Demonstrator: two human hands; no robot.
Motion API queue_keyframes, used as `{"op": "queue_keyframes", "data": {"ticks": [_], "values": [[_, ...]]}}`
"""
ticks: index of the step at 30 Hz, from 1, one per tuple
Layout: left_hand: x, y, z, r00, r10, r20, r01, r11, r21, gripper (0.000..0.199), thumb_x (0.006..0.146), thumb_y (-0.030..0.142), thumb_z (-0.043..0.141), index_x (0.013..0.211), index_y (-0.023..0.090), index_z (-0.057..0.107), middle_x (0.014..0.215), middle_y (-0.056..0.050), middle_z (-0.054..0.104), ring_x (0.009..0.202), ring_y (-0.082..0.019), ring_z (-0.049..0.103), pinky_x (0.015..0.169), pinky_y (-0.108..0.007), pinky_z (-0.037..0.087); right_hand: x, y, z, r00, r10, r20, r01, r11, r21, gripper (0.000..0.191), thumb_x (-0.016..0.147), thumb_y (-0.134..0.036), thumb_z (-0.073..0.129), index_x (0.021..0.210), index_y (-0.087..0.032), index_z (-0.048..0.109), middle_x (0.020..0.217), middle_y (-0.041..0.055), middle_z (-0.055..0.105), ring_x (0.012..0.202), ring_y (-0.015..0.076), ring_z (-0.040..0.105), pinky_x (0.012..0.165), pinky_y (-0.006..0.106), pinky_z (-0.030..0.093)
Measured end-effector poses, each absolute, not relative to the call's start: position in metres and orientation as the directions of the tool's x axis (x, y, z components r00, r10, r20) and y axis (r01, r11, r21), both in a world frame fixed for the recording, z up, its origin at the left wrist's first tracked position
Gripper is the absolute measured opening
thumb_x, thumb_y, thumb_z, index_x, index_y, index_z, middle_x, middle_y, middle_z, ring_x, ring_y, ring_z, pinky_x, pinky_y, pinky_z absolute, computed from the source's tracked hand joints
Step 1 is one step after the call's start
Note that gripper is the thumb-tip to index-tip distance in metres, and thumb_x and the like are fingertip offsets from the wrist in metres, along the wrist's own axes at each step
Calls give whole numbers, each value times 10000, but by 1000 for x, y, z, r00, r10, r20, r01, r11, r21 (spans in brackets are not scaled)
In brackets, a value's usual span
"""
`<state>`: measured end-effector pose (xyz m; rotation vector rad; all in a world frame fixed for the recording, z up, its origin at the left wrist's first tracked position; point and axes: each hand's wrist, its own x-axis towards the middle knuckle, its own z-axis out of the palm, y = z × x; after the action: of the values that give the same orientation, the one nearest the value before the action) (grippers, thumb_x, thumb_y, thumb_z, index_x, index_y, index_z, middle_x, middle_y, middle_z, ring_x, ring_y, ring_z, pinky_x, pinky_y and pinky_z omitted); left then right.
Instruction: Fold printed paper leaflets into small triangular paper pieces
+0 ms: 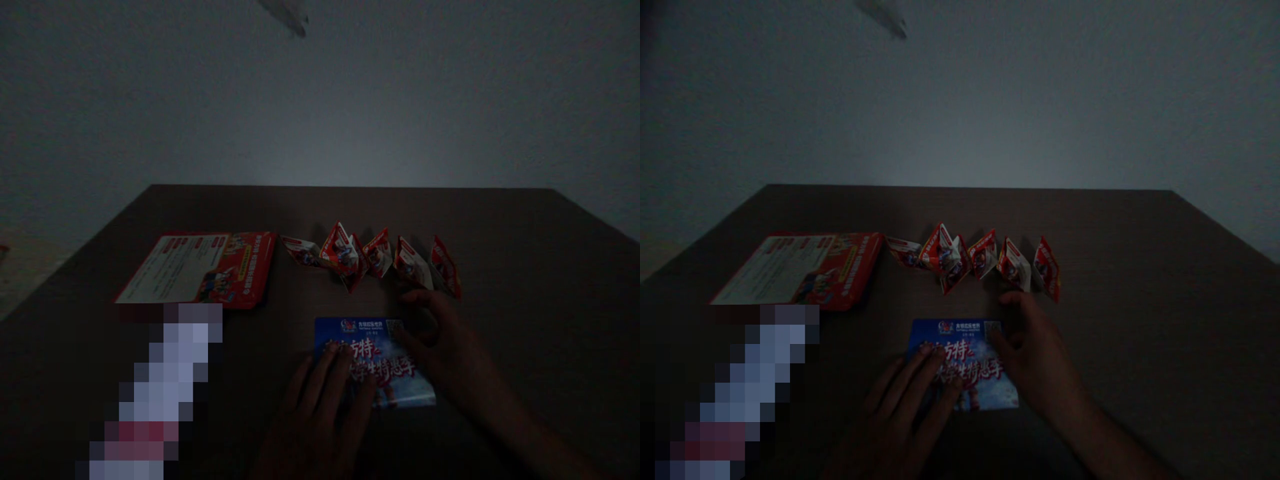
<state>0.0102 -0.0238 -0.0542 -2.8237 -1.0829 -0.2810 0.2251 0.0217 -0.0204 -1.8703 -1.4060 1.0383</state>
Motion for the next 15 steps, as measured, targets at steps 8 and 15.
{"op": "queue_keyframes", "data": {"ticks": [8, 15], "values": [[9, -25, -68, 717, 650, 253, 671, -741, 5, 694, 794, 621, 430, 1358, 221, 364, 1391, -132, 415, 1299, -329, 285, 993, -469, 296, 227, 19, -27, 79, 989, -127, 666, -148, -731, 294, 792, -303, 565, 1066, -219, 495, 633, -13, 597, 495, 175, 599, 413, 255, 436], [6, -23, -66, 721, 653, 233, 664, -747, 37, 716, 778, 616, 459, 1363, 214, 364, 1392, -132, 419, 1286, -338, 311, 988, -479, 319, 230, 14, -18, -203, 968, 149, 854, 249, -456, 130, 844, -212, 547, 968, -216, 586, 914, 46, 662, 799, 211, 628, 703, 348, 493]]}}
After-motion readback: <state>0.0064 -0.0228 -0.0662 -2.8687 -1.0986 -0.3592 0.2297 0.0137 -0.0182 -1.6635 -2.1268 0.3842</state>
